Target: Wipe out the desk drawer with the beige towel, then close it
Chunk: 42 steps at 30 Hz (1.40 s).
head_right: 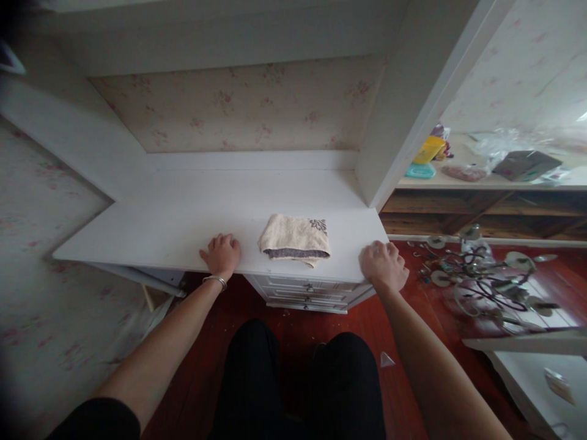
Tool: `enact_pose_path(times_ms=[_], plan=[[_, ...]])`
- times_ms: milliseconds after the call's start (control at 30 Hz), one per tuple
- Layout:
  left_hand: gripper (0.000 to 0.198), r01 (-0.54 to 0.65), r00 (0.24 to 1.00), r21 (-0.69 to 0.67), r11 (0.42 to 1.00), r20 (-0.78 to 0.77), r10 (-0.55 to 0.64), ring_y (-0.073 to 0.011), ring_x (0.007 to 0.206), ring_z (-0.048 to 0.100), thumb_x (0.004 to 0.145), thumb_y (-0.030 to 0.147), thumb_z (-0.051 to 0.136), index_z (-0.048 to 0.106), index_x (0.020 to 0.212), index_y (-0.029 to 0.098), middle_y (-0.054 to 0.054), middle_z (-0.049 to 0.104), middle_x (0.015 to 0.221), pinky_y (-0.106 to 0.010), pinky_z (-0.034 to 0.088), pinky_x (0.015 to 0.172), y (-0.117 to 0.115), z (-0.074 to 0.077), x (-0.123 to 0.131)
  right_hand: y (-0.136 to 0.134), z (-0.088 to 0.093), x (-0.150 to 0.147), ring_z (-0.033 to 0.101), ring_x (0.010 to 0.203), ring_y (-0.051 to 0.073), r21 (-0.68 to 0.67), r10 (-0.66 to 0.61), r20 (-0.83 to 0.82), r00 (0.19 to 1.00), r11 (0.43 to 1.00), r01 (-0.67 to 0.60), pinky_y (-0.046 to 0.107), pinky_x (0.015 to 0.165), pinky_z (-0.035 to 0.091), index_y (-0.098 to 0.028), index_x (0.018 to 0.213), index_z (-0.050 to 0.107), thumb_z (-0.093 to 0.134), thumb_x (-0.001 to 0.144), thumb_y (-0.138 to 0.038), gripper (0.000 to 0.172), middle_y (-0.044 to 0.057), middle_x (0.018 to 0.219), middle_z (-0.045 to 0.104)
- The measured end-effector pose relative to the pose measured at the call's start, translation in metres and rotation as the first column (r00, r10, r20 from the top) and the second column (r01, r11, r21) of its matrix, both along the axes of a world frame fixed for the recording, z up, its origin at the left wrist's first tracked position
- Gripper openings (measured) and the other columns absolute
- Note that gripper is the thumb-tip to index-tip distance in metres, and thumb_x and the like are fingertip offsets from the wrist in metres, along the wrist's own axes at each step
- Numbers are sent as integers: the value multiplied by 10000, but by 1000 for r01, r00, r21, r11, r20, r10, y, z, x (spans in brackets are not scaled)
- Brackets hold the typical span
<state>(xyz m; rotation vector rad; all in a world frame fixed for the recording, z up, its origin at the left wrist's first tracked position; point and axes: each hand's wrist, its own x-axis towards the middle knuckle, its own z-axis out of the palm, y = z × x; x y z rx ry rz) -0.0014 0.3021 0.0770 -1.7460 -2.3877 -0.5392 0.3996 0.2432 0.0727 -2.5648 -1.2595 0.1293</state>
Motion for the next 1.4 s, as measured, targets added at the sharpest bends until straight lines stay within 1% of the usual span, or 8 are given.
enact_pose_path(times_ms=[433,633,733,833,900,1067,1233,1400], plan=[[340,3,1000,5,1000,-18,-3,-298,1214,429,912,310,384,622,1148,251,-98,555,1290,-688,219,1021,0,-1,-2,1,0,1,448,1187,373,2,7,-17,1000,1000,-7,577,922,382,-327,1314,498,251,902,-562,535,97,1415,401],[335,-3,1000,9,1000,-28,3,-307,1225,418,909,298,377,629,1125,247,-101,555,1283,-698,223,1011,1,2,1,9,30,-15,401,1267,358,120,36,-113,993,993,-23,559,1008,344,-226,1380,434,398,881,-533,586,138,1429,401],[343,-10,999,-11,1000,-30,10,-318,1239,405,909,292,372,623,1136,239,-118,550,1284,-704,216,1008,1,3,3,13,51,-60,337,1332,309,317,471,81,879,824,-470,482,1076,308,-222,1458,307,435,889,-558,673,122,1480,344],[341,-6,1000,-25,1000,-10,6,-328,1240,402,905,291,376,621,1138,241,-125,542,1290,-717,209,998,1,5,3,23,53,-108,216,1398,332,168,773,245,585,560,-811,525,1127,189,-297,1444,332,548,808,-647,757,91,1537,257],[340,-3,1000,-24,1000,2,3,-324,1225,414,904,290,382,620,1143,243,-125,546,1284,-719,205,998,0,6,3,35,43,-128,169,1410,368,26,855,236,461,469,-883,591,1112,154,-331,1450,311,587,746,-704,844,92,1557,214],[338,12,1000,-14,1000,-3,-12,-322,1232,403,906,290,390,629,1140,239,-127,544,1287,-709,204,1005,0,6,2,63,23,-130,267,1373,376,-139,881,195,431,460,-877,572,1049,297,-222,1462,290,536,839,-597,767,157,1517,294],[336,-6,1000,-11,1000,6,7,-320,1242,392,901,296,402,622,1149,239,-119,544,1291,-710,188,1014,1,4,1,60,35,-133,567,1103,283,-155,847,256,466,511,-845,381,856,484,-212,1386,388,471,855,-206,538,132,1367,500],[335,12,1000,-17,1000,11,-11,-316,1217,412,909,297,383,635,1120,235,-124,550,1276,-702,197,1014,-2,5,-1,43,35,-129,587,1065,273,-146,825,288,486,540,-829,376,832,499,-242,1385,405,481,817,-160,579,90,1378,504]])
